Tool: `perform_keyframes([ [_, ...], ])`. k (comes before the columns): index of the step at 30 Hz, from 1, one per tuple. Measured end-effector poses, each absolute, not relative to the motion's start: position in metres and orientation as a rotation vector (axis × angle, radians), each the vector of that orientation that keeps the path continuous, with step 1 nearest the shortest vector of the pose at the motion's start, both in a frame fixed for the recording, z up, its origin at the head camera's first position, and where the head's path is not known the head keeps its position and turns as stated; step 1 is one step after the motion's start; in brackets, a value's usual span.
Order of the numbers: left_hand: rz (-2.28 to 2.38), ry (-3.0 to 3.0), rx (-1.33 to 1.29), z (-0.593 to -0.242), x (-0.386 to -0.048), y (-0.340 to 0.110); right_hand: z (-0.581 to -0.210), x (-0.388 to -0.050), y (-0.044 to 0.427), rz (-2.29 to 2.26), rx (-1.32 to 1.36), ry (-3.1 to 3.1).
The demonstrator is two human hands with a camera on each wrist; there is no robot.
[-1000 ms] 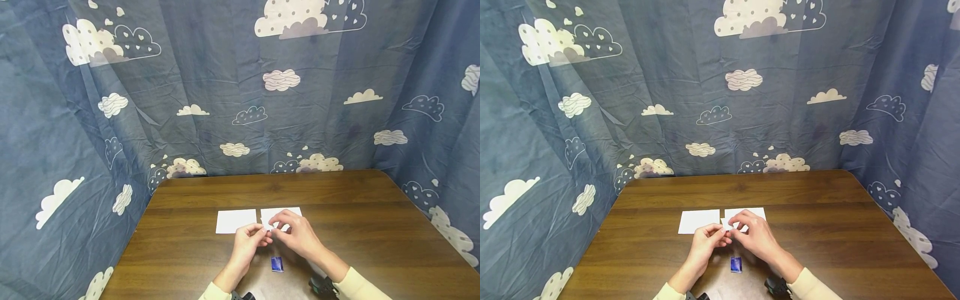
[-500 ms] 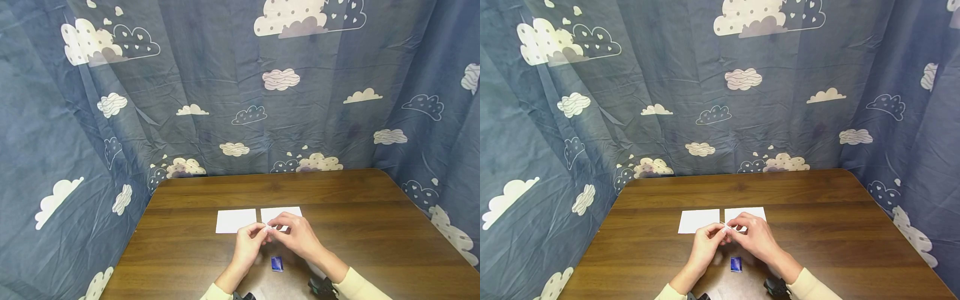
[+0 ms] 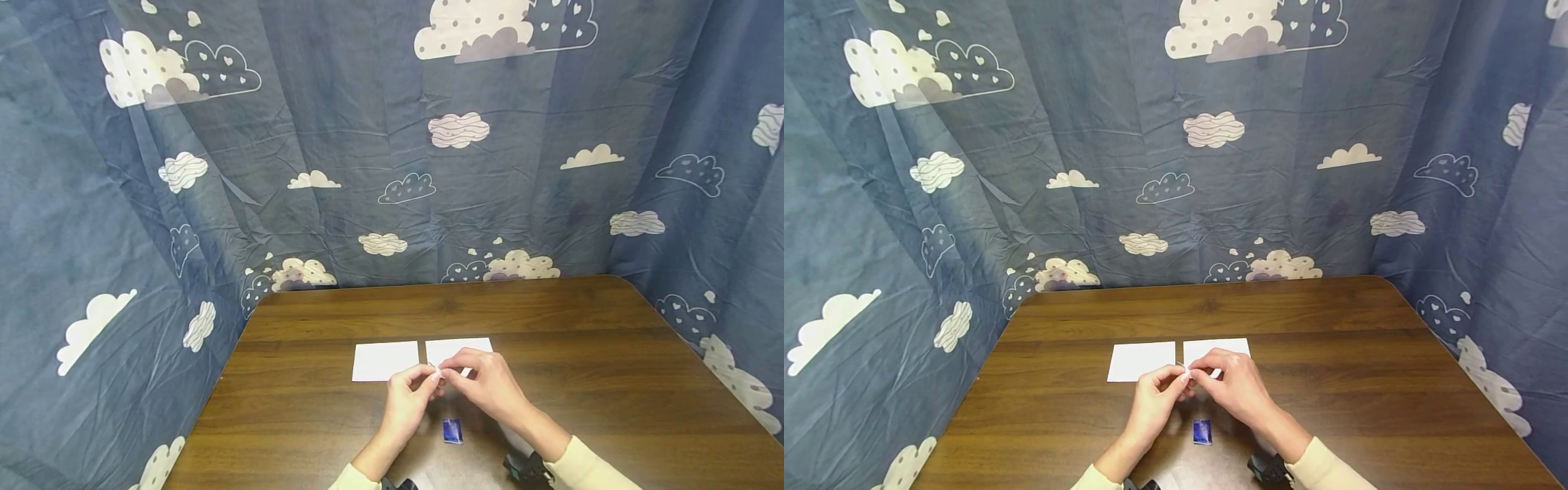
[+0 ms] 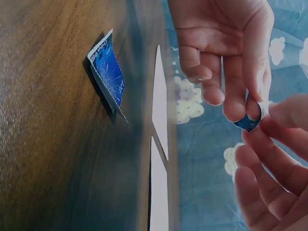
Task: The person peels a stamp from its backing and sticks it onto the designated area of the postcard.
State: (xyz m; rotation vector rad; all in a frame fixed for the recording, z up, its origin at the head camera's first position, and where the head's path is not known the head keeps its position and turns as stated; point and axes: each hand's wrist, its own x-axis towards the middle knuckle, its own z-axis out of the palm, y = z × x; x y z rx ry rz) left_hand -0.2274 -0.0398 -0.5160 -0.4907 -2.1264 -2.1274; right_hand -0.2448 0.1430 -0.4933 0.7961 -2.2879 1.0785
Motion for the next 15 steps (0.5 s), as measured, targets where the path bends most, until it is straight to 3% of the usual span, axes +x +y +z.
perform_keyframes([
  [15,-2.111,-2.162,-0.476,-0.505,-0.221,-0.039,-0.492,-0.243,0.142,1.121,0.714,-2.314],
])
